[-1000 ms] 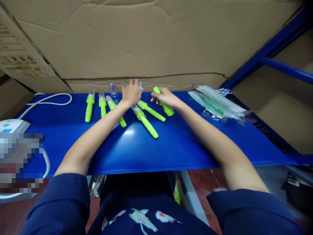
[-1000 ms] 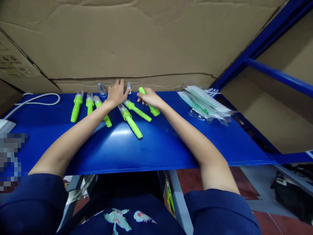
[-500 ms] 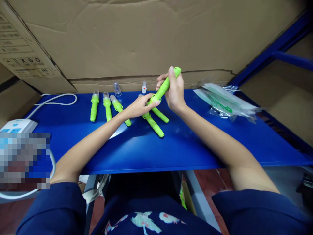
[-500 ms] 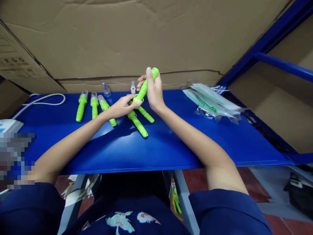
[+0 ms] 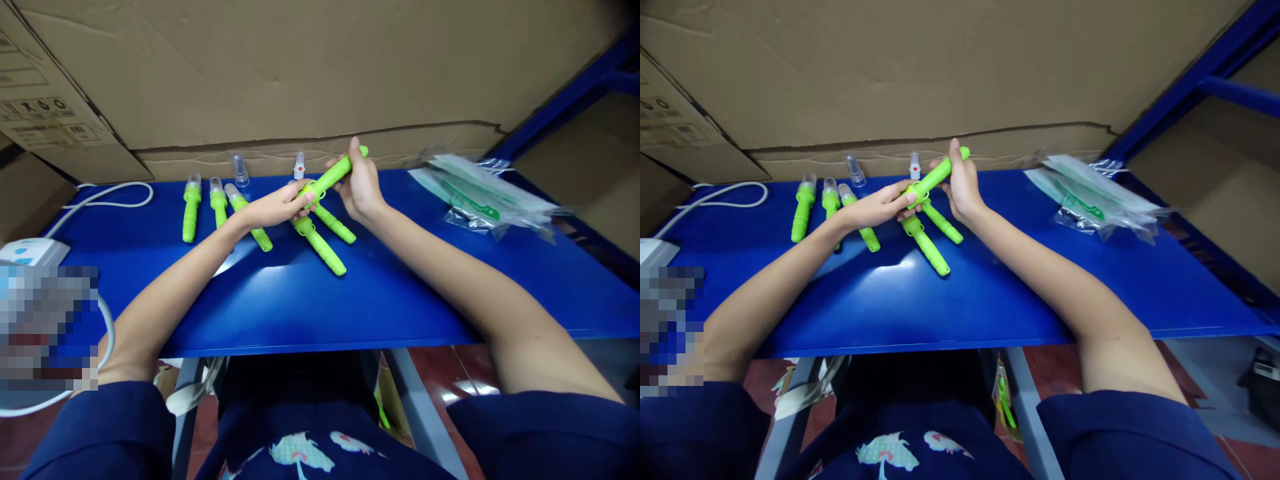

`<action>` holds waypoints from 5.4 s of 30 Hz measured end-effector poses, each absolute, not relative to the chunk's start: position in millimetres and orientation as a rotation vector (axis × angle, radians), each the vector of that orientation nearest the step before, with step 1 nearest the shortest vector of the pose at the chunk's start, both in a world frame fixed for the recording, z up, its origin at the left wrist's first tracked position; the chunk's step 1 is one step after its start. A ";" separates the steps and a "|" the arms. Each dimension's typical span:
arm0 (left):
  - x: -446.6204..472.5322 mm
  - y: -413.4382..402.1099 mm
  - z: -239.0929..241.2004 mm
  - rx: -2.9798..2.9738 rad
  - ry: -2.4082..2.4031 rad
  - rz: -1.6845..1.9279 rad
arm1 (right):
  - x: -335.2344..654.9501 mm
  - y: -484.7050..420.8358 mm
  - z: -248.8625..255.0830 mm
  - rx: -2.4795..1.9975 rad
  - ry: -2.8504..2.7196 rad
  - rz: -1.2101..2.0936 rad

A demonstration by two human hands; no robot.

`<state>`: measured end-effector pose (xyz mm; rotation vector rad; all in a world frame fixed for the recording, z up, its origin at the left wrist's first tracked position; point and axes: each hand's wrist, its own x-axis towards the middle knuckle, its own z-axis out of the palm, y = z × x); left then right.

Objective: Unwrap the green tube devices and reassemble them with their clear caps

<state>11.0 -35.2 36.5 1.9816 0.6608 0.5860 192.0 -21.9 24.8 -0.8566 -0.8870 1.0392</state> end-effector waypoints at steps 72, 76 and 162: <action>-31.3 4.0 34.5 2.308 1.311 1.311 | 176.7 -74.0 14.2 -0.876 -1.104 1.123; -37.4 5.4 36.6 2.266 1.240 1.250 | 196.3 -59.4 19.5 -0.868 -1.157 1.172; -28.4 -22.5 67.2 2.627 1.417 0.508 | 240.7 -55.4 44.9 -1.294 -1.663 0.549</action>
